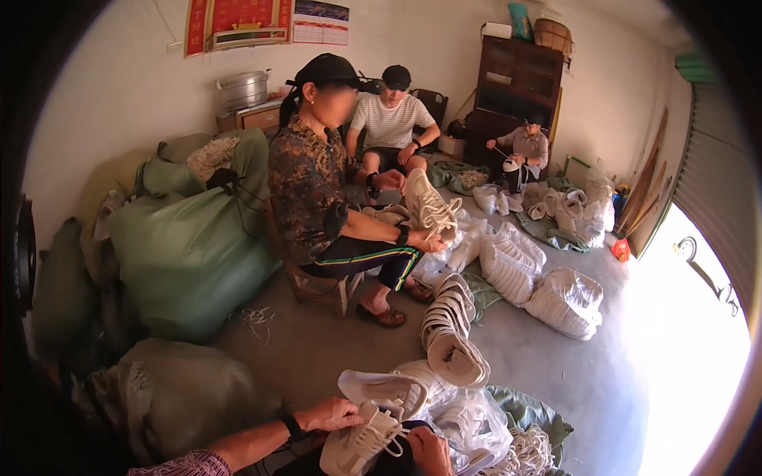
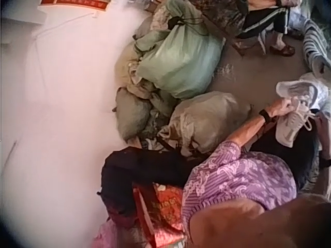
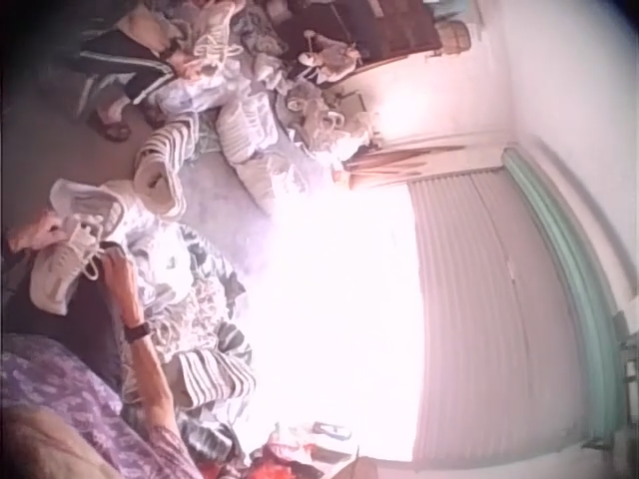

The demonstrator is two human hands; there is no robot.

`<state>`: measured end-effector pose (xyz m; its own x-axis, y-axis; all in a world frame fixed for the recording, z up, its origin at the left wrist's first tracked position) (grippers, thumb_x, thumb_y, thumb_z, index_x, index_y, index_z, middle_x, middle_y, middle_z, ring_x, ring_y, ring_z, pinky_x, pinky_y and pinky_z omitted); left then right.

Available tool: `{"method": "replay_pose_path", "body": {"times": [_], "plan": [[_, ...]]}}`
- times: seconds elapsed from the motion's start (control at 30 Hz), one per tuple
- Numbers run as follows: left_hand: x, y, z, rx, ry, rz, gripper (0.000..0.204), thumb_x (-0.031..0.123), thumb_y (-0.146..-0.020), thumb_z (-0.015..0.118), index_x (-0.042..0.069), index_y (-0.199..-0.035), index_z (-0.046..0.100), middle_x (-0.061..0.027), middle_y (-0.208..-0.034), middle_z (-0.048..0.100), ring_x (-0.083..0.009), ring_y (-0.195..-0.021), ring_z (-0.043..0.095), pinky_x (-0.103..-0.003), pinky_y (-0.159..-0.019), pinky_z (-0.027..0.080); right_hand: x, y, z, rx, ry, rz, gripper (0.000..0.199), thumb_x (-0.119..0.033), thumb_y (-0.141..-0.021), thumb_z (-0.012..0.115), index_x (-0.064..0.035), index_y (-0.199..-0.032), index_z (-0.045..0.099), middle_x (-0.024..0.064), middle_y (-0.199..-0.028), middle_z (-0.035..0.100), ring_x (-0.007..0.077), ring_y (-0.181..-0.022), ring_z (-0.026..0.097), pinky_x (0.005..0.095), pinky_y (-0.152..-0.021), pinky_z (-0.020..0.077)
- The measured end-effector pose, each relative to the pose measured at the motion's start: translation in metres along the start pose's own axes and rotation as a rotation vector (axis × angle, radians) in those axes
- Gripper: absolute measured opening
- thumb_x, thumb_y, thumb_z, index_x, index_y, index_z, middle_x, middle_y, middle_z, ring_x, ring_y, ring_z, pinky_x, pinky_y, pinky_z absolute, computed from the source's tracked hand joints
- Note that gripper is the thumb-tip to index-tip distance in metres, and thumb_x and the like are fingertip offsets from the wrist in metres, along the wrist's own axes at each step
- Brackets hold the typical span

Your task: The recorder is threading laces into a shoe while sitting with other workers.

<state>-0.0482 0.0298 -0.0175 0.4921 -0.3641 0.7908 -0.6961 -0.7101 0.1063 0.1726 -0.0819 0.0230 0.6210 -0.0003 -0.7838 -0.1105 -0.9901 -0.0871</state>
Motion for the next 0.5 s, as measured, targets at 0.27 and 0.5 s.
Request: {"method": "replay_pose_path", "body": {"times": [0.27, 0.5], "plan": [[-0.013, 0.032, 0.000, 0.232, 0.148, -0.118, 0.023, 0.023, -0.081, 0.063, 0.002, -0.072, 0.061, -0.0143, -0.064, 0.060, -0.0196, -0.057, 0.056, -0.035, -0.054, 0.044, 0.003, -0.005, 0.006, -0.005, -0.050, 0.049, 0.016, -0.016, -0.086, 0.058, -0.0023, -0.093, 0.063, 0.0225, -0.080, 0.063, 0.0382, -0.080, 0.064, 0.0396, -0.068, 0.0496], [0.031, -0.011, -0.030, 0.399, -0.182, 0.196, 0.016, 0.022, -0.083, 0.060, 0.006, -0.081, 0.061, -0.0112, -0.076, 0.055, -0.0268, -0.073, 0.054, -0.036, -0.068, 0.045, 0.011, -0.015, -0.009, 0.054, -0.126, 0.066, 0.014, -0.014, -0.086, 0.058, -0.0026, -0.095, 0.061, 0.0125, -0.067, 0.058, 0.0198, -0.059, 0.055, 0.0316, -0.058, 0.0438]]}}
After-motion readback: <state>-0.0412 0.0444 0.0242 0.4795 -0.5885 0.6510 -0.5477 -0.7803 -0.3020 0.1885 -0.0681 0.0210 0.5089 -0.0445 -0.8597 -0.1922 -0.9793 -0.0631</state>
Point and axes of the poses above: each hand's wrist, its own y-axis away from the middle knuckle, its own z-axis out of the palm, x = y × z, the point moved 4 cm from there along -y, towards the middle knuckle
